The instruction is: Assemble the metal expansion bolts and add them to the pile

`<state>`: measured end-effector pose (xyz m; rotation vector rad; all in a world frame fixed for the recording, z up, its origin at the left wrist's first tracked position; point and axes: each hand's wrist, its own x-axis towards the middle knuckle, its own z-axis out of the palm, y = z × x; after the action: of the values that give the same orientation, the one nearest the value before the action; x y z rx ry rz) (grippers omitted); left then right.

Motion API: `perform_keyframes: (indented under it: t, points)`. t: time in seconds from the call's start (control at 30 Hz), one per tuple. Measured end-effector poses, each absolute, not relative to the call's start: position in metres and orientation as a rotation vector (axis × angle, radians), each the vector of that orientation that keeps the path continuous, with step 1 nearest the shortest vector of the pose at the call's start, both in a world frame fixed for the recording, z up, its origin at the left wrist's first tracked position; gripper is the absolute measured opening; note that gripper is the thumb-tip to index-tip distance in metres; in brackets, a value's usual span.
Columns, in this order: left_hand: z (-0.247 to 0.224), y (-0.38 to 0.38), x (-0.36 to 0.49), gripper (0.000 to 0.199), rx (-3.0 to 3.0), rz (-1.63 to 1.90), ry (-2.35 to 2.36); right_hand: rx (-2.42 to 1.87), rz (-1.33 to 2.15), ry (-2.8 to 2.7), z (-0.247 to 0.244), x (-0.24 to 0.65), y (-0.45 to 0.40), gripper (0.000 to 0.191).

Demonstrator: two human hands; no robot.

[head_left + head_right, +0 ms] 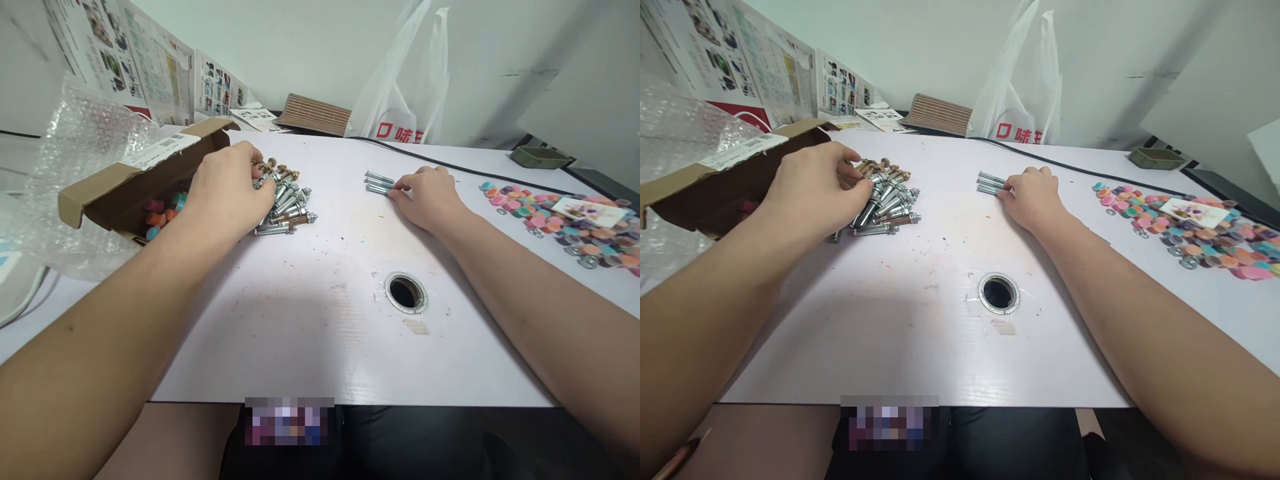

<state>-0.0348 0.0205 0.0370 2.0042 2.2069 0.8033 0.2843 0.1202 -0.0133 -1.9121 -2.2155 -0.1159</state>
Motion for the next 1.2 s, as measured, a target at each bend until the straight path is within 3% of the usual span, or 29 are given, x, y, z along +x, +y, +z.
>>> perform_keyframes:
  t: [0.27, 0.57, 0.73, 1.0, 1.2]
  points:
    - [0.032, 0.016, -0.024, 0.047, 2.017, 0.886, 2.064, -1.720, -0.136, -2.332, -0.016, 0.288, 0.121, 0.043]
    - [0.030, 0.015, -0.014, 0.044, 2.020, 0.811, 2.004, -1.862, -0.022, -2.285, -0.011, 0.278, 0.117, 0.031]
    - [0.024, 0.014, -0.010, 0.045, 2.055, 0.763, 1.882, -1.881, -0.015, -2.262, -0.006, 0.278, 0.112, 0.035]
    - [0.008, 0.006, 0.002, 0.047, 2.295, 0.676, 1.550, -1.323, -0.016, -2.380, 0.015, 0.235, 0.060, 0.031]
    - [0.000, 0.011, 0.007, 0.028, 2.304, 0.740, 1.302, -0.828, -0.025, -2.375, 0.009, 0.218, 0.035, 0.026]
